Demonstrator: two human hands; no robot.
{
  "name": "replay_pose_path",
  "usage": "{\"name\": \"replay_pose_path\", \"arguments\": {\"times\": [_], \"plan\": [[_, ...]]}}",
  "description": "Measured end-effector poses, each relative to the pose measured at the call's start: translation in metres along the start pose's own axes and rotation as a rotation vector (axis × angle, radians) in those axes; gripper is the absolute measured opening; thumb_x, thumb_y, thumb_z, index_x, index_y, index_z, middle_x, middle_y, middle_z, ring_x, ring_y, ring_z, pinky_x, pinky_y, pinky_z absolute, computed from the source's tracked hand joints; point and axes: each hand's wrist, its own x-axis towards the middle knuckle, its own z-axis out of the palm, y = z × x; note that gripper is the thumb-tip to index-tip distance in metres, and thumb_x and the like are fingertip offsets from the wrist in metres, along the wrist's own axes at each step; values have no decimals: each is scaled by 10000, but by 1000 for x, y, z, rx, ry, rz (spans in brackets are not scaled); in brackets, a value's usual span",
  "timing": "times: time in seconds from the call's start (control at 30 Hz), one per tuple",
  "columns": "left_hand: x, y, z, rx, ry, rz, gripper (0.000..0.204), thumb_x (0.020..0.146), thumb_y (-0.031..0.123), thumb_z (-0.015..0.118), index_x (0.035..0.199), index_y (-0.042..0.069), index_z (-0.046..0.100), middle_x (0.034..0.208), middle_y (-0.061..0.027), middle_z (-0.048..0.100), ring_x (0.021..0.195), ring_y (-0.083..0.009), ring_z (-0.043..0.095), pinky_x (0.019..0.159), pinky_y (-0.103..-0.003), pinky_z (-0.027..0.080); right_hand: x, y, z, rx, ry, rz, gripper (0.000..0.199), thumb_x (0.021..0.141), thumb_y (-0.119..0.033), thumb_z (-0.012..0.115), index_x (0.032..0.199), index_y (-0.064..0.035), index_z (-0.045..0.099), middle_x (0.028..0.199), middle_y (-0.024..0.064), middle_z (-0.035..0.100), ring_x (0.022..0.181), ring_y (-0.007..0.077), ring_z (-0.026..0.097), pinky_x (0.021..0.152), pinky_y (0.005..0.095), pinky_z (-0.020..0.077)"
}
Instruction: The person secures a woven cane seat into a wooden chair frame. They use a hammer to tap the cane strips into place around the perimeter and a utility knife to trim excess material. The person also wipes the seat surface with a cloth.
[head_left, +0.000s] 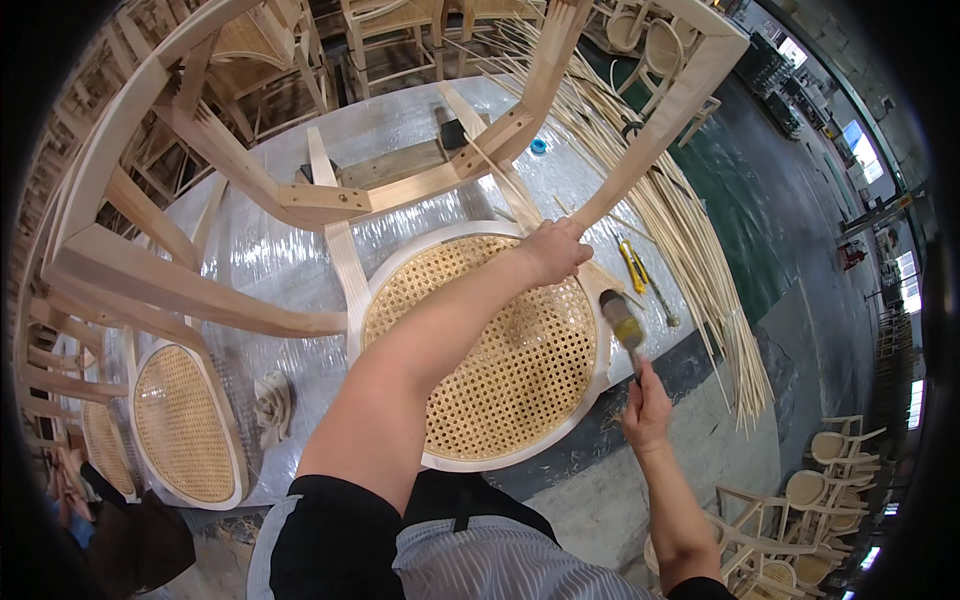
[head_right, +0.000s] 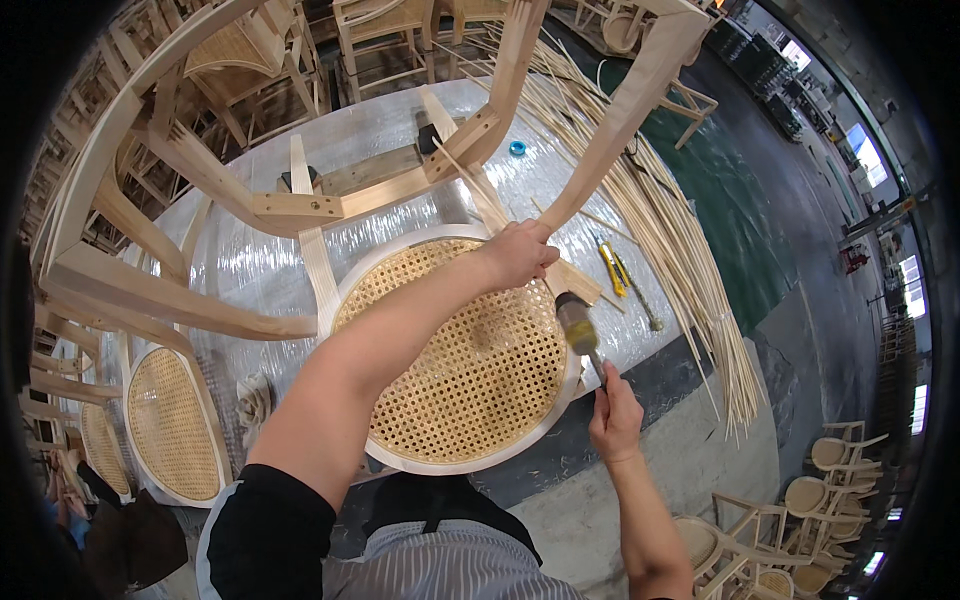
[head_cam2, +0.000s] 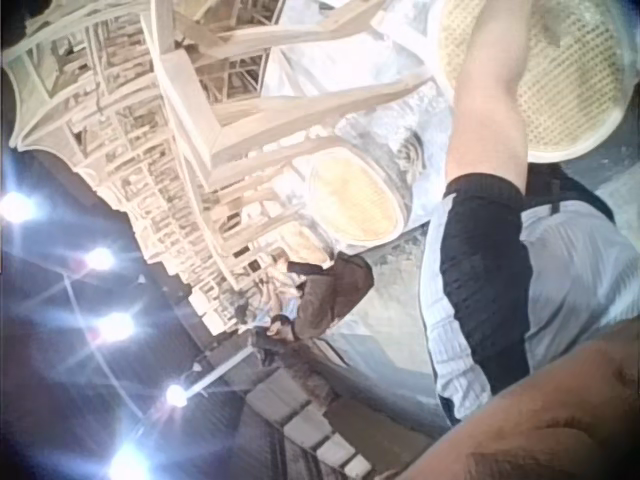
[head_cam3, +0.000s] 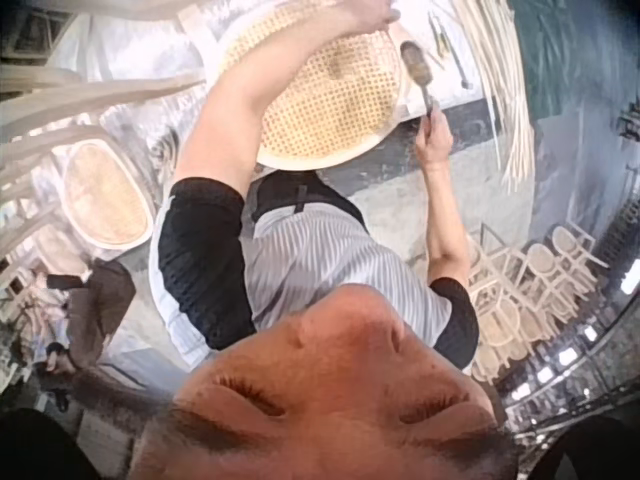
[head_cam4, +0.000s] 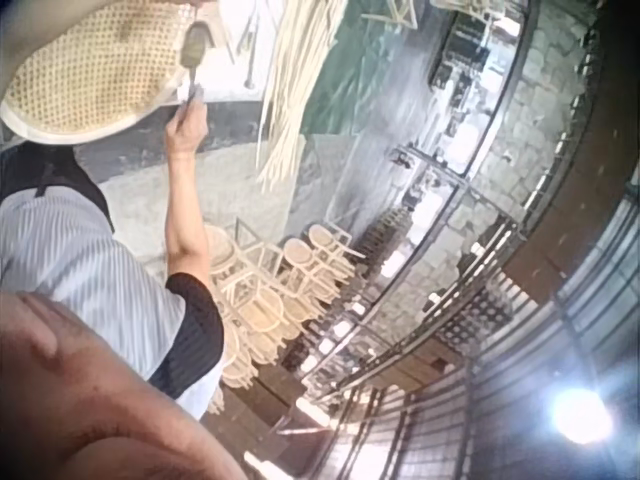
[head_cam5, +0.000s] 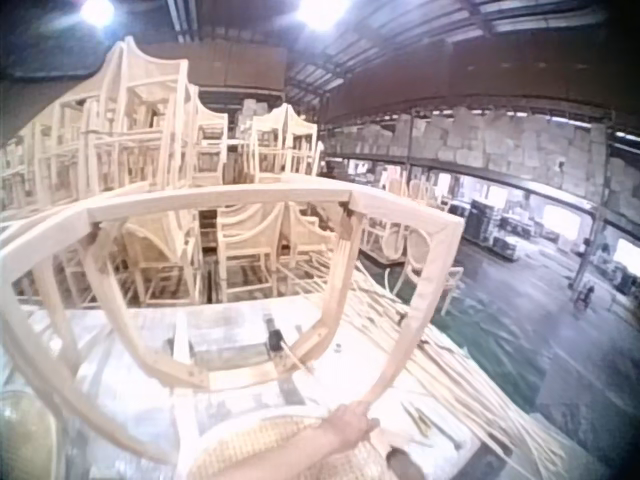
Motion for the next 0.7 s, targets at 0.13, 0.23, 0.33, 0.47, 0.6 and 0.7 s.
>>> {"name": "replay_pose_path", "arguments": {"times": [0.13, 0.23, 0.33, 0.47, 0.6, 0.7], "plan": [[1, -16, -11, 26, -102, -7, 155, 915, 143, 737, 1069, 146, 722, 1204, -121, 622, 1227, -333, 581, 1027, -499, 467, 12, 12, -6, -191, -257, 177, 563, 990, -19, 658, 1535, -130, 564, 910, 175, 672, 780, 371, 660, 710, 440, 534], [-11, -35, -21, 79, -78, -75, 254, 925, 77, 687, 1160, 169, 717, 1192, -112, 616, 1235, -327, 579, 1037, -486, 463, 14, -1, -1, -84, -129, 139, 558, 988, -16, 658, 1529, -127, 574, 909, 176, 676, 778, 371, 662, 717, 436, 538], [-24, -42, -18, 103, -43, -96, 296, 905, 33, 664, 1161, 165, 731, 1159, -102, 610, 1214, -325, 578, 1042, -471, 455, 20, -1, 4, -64, -99, 82, 555, 982, -2, 657, 1521, -112, 583, 894, 172, 674, 776, 373, 661, 720, 433, 539], [-33, -47, -20, 72, -50, -72, 366, 868, 18, 675, 1178, 192, 762, 1118, -78, 597, 1161, -299, 577, 1042, -451, 445, 42, 7, -2, -121, -192, 128, 565, 976, 10, 656, 1524, -107, 581, 900, 171, 680, 788, 374, 669, 725, 436, 542], [-41, -57, -28, 54, -48, -21, 446, 852, -1, 678, 1206, 247, 786, 1079, -51, 585, 1122, -267, 577, 1029, -434, 445, 52, 3, 8, 7, -32, -44, 567, 980, 3, 655, 1528, -119, 579, 912, 177, 684, 787, 376, 672, 725, 442, 545], [-49, -65, -29, 40, -12, -37, 511, 857, -2, 671, 1250, 303, 789, 1063, -37, 581, 1113, -253, 576, 1019, -426, 448, 65, 11, -1, -220, -373, 122, 565, 984, -2, 653, 1529, -127, 578, 919, 180, 688, 786, 378, 676, 729, 447, 548]]}}
